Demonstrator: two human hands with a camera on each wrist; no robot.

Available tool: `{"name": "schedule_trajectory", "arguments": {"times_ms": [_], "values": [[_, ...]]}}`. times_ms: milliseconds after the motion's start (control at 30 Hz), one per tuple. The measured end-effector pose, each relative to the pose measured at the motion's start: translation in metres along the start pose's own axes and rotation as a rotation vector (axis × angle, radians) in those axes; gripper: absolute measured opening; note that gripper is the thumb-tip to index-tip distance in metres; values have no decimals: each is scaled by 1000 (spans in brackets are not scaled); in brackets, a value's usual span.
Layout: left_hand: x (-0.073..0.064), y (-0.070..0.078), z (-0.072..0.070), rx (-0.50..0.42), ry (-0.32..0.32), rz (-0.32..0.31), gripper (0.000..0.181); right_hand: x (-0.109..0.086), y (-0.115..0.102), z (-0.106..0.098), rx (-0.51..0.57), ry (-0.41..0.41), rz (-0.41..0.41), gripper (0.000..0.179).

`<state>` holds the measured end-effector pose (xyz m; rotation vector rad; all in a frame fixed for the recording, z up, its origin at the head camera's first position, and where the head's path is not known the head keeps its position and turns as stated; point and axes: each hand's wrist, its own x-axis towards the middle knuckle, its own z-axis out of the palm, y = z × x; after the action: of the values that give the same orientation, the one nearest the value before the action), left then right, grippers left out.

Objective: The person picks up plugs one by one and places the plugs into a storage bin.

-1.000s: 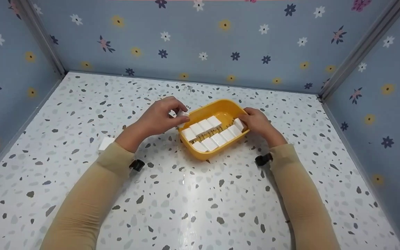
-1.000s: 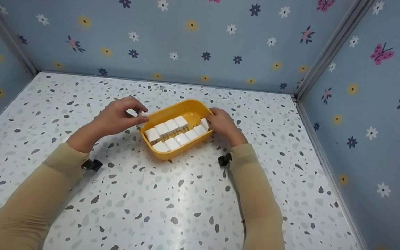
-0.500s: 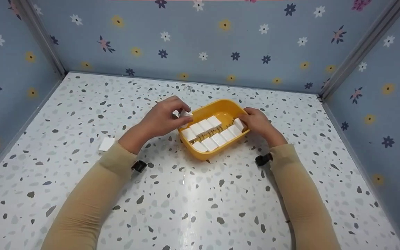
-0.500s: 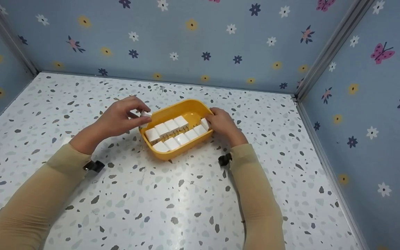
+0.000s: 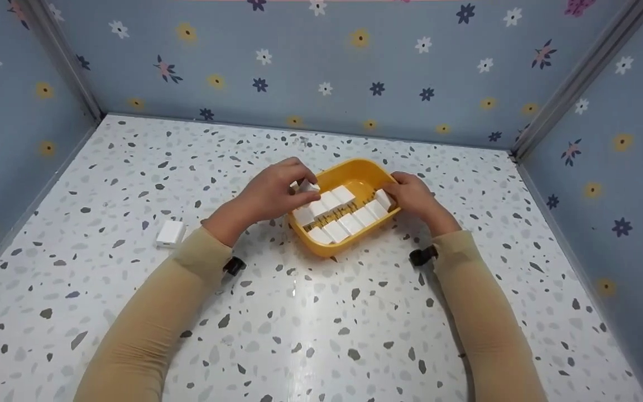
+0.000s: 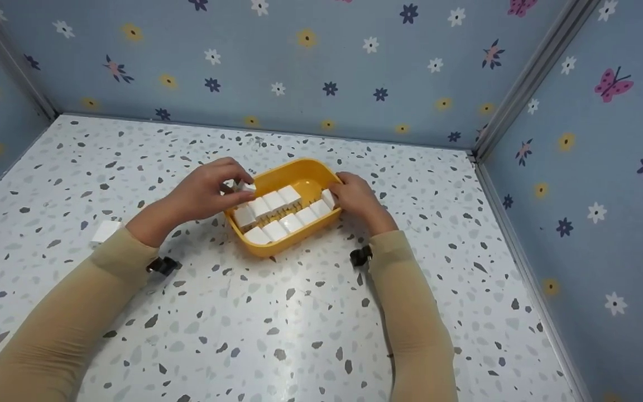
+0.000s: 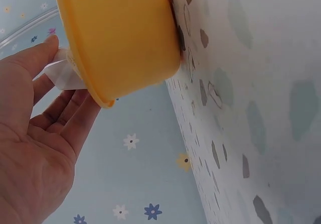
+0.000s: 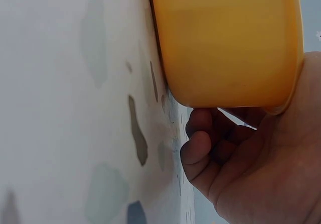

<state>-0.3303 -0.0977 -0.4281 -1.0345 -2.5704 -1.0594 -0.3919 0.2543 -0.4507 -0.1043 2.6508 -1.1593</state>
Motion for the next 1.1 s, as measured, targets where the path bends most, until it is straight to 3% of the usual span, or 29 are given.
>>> {"name": "schedule_trajectory", "arguments": {"times_ms": [467,833,1100], "values": [[22,15,14,16,-33,27,28,0,1,1,10,10,23,37],[43,26,27,71,-138,-55,33,-2,6,2,13,10,-18,38],[53,33,27,32,-178,-129,34,0,4,2,8,19,-9,38]]}}
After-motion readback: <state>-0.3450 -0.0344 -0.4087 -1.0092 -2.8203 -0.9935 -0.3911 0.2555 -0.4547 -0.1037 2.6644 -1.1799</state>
